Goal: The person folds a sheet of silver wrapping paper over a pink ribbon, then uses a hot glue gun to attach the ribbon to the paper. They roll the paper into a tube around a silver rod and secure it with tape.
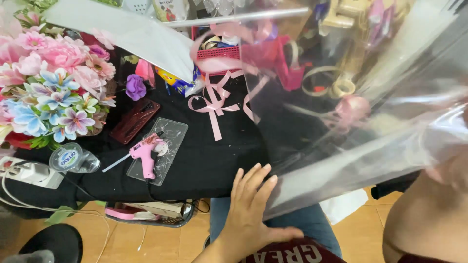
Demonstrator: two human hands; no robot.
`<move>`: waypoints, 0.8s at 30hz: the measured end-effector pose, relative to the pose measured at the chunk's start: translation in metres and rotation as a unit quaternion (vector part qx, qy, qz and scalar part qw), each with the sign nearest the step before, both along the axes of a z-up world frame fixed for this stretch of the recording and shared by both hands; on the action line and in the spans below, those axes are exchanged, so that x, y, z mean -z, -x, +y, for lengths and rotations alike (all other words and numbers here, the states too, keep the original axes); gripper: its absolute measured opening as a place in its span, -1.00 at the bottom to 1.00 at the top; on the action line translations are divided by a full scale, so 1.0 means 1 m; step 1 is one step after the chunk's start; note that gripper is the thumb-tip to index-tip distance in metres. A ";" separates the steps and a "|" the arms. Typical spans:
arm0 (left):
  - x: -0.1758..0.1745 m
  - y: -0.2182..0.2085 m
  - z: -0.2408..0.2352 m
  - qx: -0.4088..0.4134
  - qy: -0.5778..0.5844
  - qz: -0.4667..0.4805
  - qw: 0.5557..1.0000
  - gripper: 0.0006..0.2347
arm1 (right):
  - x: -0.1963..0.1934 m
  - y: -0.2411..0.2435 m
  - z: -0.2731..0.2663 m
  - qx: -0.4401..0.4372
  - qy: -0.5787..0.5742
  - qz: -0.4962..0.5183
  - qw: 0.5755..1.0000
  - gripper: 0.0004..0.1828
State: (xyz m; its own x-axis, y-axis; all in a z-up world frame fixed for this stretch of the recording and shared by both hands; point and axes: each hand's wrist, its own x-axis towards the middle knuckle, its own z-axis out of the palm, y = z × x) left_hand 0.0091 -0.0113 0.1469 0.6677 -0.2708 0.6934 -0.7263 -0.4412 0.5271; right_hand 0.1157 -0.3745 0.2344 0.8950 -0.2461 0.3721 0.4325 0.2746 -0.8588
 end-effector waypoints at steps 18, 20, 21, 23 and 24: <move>0.068 -0.068 0.118 -0.151 -0.322 -0.012 0.934 -0.61 | 0.209 0.057 0.030 -0.098 0.126 0.426 0.891 -0.71; 0.070 -0.073 0.124 -0.126 -0.286 0.024 0.950 -0.57 | 0.210 0.066 0.015 -0.019 0.442 0.212 0.871 -0.63; 0.072 -0.075 0.126 -0.124 -0.285 0.027 0.950 -0.57 | 0.202 0.065 0.018 -0.019 0.442 0.215 0.871 -0.63; 0.075 -0.081 0.132 -0.114 -0.282 0.068 0.950 -0.56 | 0.184 0.063 0.022 0.153 0.545 -0.058 0.822 -0.61; 0.073 -0.083 0.133 -0.113 -0.283 0.070 0.950 -0.56 | 0.179 0.056 0.022 0.153 0.545 -0.055 0.822 -0.61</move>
